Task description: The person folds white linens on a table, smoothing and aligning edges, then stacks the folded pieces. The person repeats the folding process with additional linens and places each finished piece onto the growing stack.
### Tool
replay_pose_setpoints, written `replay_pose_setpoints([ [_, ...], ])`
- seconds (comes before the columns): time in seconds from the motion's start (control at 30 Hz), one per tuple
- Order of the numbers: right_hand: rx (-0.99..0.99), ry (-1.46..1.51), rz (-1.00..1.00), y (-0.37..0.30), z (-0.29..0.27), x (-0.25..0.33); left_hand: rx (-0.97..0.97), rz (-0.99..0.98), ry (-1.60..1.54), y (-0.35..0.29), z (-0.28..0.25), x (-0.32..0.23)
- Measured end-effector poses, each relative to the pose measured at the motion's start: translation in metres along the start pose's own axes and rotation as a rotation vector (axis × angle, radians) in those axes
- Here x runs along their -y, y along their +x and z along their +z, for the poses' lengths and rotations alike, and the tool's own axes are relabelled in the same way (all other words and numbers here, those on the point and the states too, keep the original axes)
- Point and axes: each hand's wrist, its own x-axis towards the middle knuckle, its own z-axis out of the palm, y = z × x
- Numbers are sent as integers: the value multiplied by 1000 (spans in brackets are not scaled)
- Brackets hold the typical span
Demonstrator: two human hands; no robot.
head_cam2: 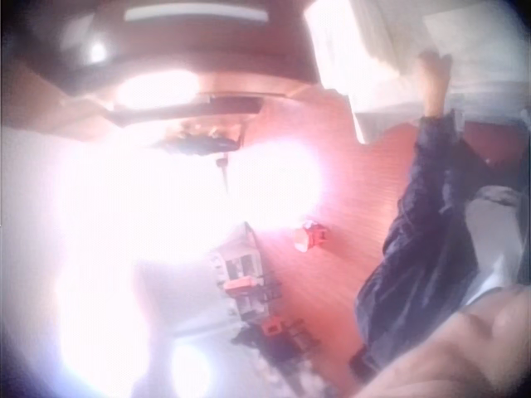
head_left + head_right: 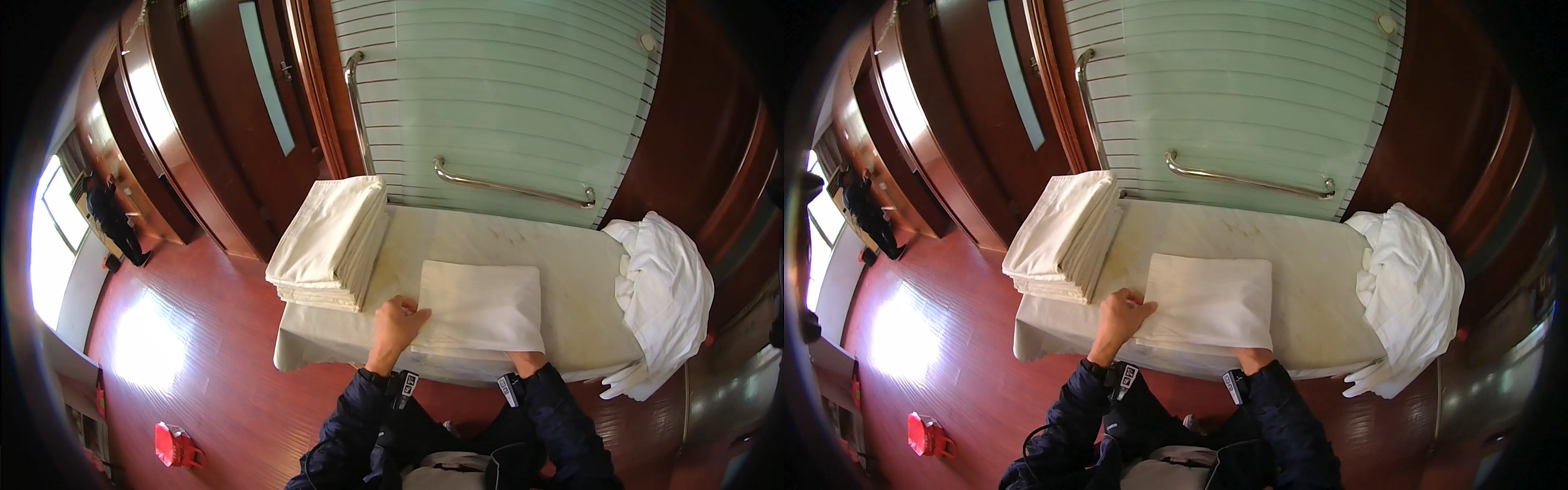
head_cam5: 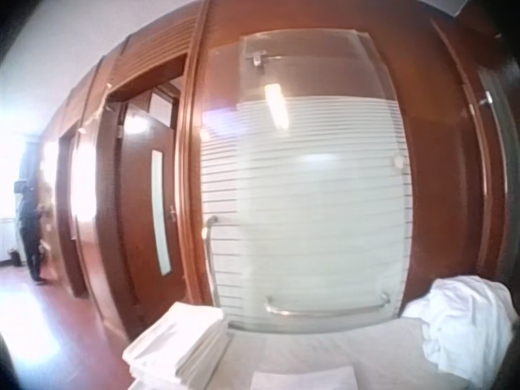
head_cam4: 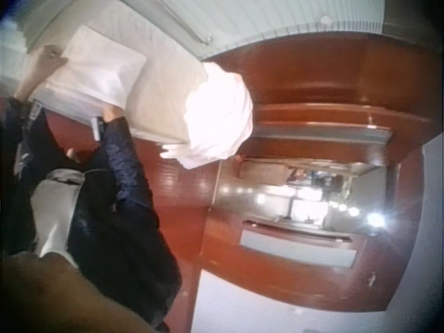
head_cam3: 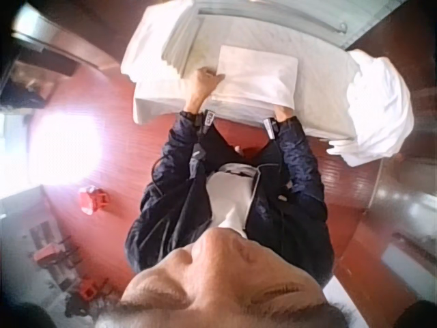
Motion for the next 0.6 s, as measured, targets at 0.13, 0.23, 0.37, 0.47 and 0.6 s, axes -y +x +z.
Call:
replay_pose_setpoints([
  [0.13, 24, 66, 58, -2, 0, 4, -262, 238, 232, -7, 2, -18],
  [0.23, 138, 237, 246, -3, -3, 4, -337, 594, 91, -1, 26, -31],
  [0.37, 123, 108, 128, 1, 0, 4, -154, 672, 195, 9, 51, -28],
  [0.47, 66, 516, 314, 4, 7, 8, -117, 680, 393, 9, 60, -17],
  [0.6, 97, -90, -46, 2, 5, 10, -86, 657, 461, 7, 69, -10],
])
